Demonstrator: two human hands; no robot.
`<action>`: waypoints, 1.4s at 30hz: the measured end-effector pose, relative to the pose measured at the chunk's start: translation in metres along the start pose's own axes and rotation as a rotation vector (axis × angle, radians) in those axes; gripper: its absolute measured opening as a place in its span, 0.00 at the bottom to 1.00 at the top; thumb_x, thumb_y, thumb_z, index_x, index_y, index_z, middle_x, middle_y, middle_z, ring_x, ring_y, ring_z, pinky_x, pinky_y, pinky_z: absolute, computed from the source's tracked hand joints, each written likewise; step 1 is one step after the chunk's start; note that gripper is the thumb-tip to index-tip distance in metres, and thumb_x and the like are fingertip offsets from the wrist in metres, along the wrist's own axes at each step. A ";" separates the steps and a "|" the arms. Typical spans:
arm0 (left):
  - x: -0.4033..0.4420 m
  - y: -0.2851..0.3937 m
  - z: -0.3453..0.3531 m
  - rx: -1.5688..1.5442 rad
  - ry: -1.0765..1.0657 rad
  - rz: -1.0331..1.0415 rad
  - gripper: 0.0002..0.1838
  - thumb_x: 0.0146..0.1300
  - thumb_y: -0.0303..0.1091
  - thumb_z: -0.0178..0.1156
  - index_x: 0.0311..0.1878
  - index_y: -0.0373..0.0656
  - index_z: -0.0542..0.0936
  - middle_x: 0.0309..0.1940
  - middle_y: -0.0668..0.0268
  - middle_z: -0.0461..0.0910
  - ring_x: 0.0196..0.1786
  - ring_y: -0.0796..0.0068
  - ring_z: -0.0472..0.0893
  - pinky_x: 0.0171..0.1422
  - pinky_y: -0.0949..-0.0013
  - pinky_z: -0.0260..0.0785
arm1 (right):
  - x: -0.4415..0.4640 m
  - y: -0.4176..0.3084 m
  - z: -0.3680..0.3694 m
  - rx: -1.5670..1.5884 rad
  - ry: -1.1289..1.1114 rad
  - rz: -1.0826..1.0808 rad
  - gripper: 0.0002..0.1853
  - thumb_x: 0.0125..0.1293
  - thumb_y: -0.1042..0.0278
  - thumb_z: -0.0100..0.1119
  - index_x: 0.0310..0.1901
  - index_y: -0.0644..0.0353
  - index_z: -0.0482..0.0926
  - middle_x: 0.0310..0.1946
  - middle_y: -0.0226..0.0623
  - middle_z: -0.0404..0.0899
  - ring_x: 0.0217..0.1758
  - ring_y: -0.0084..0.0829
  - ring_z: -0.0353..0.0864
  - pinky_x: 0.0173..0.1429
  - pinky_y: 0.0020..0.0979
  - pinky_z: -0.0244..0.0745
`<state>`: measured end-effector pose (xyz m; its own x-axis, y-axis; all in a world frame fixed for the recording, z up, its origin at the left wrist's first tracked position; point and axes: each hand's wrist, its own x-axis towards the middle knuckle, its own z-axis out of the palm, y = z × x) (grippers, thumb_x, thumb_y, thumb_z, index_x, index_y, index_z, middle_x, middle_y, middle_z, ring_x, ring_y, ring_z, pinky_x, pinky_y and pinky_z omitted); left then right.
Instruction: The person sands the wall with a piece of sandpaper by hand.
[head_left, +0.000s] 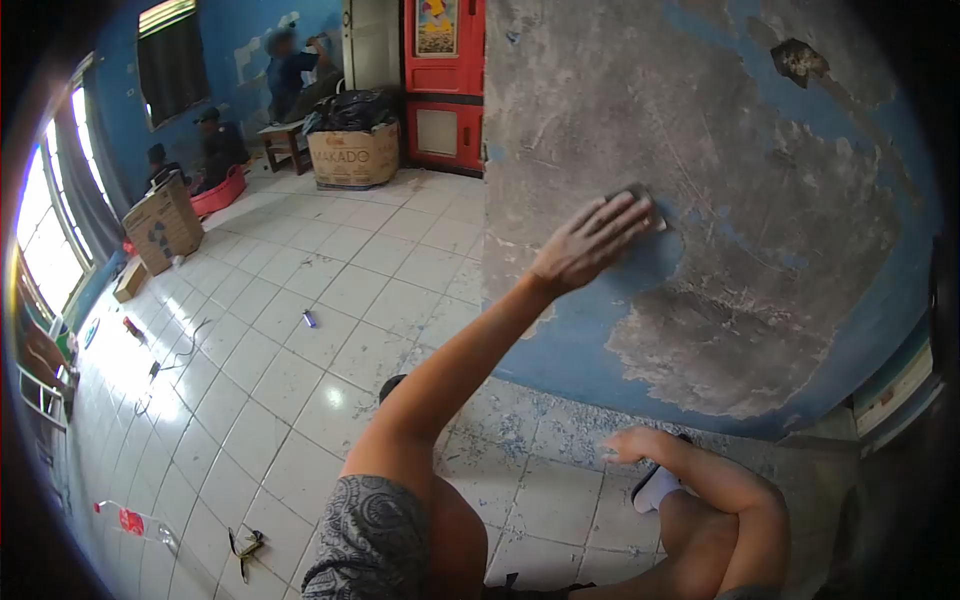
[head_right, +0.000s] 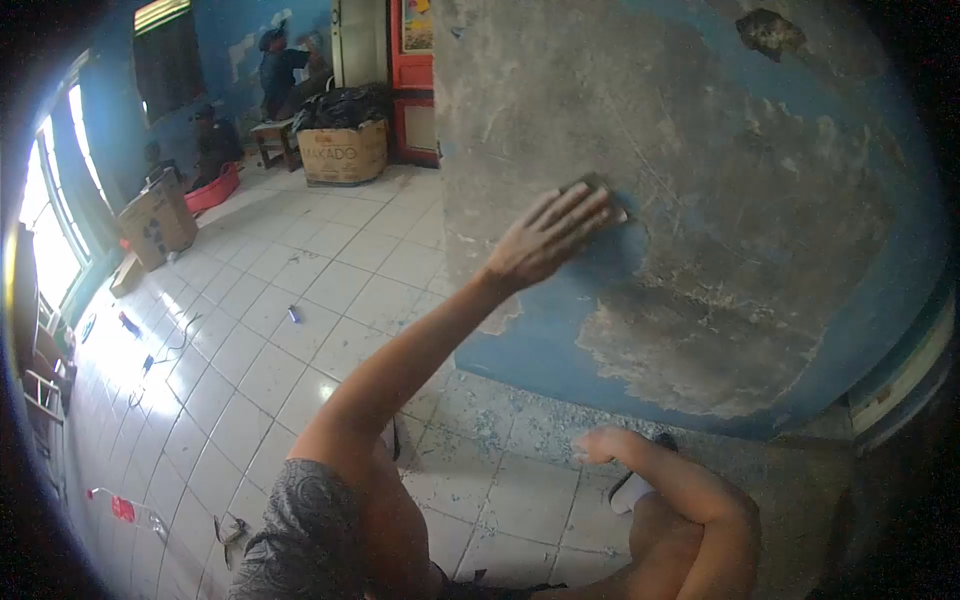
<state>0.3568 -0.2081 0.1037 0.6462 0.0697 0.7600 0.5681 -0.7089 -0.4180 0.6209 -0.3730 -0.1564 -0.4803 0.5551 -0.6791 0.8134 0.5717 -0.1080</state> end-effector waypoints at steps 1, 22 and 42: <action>-0.007 0.005 0.006 0.022 -0.034 0.081 0.39 0.69 0.41 0.53 0.81 0.50 0.51 0.83 0.68 0.46 0.83 0.65 0.48 0.86 0.58 0.43 | -0.005 -0.004 -0.004 -0.007 -0.011 0.008 0.30 0.73 0.40 0.49 0.65 0.55 0.72 0.57 0.51 0.80 0.60 0.53 0.79 0.61 0.51 0.74; 0.001 -0.005 -0.011 -0.086 0.082 -0.061 0.35 0.71 0.36 0.50 0.80 0.46 0.54 0.82 0.63 0.50 0.82 0.62 0.53 0.84 0.54 0.48 | 0.009 0.005 0.004 -0.035 0.021 -0.011 0.32 0.73 0.37 0.46 0.68 0.50 0.72 0.59 0.48 0.80 0.61 0.50 0.79 0.63 0.49 0.74; -0.013 0.020 -0.003 0.273 -0.175 0.112 0.44 0.69 0.53 0.51 0.82 0.57 0.41 0.83 0.78 0.38 0.84 0.74 0.42 0.87 0.62 0.35 | -0.127 0.003 -0.108 -0.114 0.339 0.252 0.23 0.69 0.47 0.52 0.51 0.59 0.80 0.45 0.50 0.85 0.51 0.52 0.84 0.55 0.53 0.77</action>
<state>0.3585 -0.2253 0.0868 0.7768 0.1380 0.6145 0.5884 -0.5068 -0.6300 0.6488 -0.3772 0.0081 -0.3674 0.8418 -0.3955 0.8867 0.4454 0.1242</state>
